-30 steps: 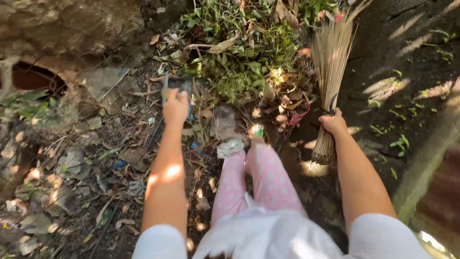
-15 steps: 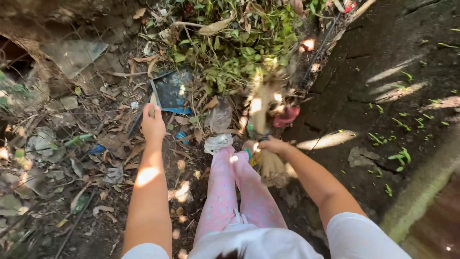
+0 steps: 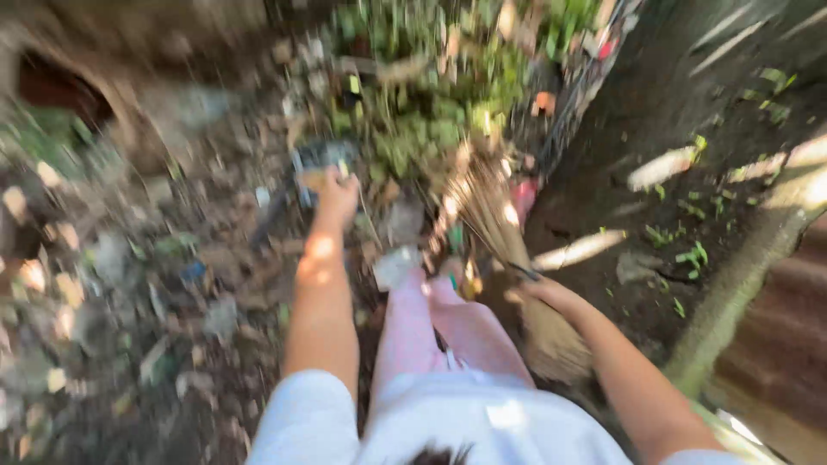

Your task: The person is sweeping and collecting leaves and debris from an outdoor dirt path using a broom and a handheld scraper tool.

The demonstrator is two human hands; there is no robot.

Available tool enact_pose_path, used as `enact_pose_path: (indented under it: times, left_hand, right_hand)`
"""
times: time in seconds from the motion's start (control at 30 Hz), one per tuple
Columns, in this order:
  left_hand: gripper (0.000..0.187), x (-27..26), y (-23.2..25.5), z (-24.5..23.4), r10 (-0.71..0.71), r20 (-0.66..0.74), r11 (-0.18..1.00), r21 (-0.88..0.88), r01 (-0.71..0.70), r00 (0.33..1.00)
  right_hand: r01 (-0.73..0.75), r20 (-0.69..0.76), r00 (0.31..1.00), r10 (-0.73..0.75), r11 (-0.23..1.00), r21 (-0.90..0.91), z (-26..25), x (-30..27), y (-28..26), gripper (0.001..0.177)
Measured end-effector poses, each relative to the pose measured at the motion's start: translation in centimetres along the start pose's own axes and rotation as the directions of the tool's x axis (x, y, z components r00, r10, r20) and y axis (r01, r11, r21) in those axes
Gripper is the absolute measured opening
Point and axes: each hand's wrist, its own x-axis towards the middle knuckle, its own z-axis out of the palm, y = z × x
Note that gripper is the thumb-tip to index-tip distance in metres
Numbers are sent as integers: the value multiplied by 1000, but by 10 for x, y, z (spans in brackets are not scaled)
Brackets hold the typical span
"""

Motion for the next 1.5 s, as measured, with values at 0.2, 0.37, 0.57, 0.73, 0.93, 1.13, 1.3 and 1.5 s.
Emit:
enact_pose_path:
  times: [0.2,0.37,0.57,0.73,0.93,1.13,1.3,1.5]
  left_hand:
    - [78,-1,13,-19,-141,147,984,131,122,979]
    - [73,18,-21,-60,-212,207,977,73,201,955]
    - [58,41,-103,-48,159,-80,987,-7,-160,984]
    - [61,7,-48,-84,-27,46,997,-78,31,999]
    - [61,-2,-35,-94,-167,189,986,6,169,968]
    - [59,-1,-40,-94,-194,184,979,-21,201,964]
    - [66,-7,-14,-115,-200,253,977,-20,212,947]
    - [41,-4,-13,-50,162,55,983,-95,-157,985]
  right_hand:
    - [-179,-292,941,172,984,0,-57,-55,-12,48]
    - [-100,-473,880,47,991,-87,-80,-42,-35,46]
    - [-92,-485,870,87,996,13,-60,5,-52,30]
    - [-53,-425,905,3,993,-106,-65,50,-57,34]
    - [-185,-466,885,-4,914,-361,-28,58,-80,47]
    - [-41,-159,987,-27,912,-408,18,105,-116,53]
    - [406,447,863,-235,849,-338,48,239,-111,38]
    - [-167,132,963,235,905,-390,151,201,-129,46]
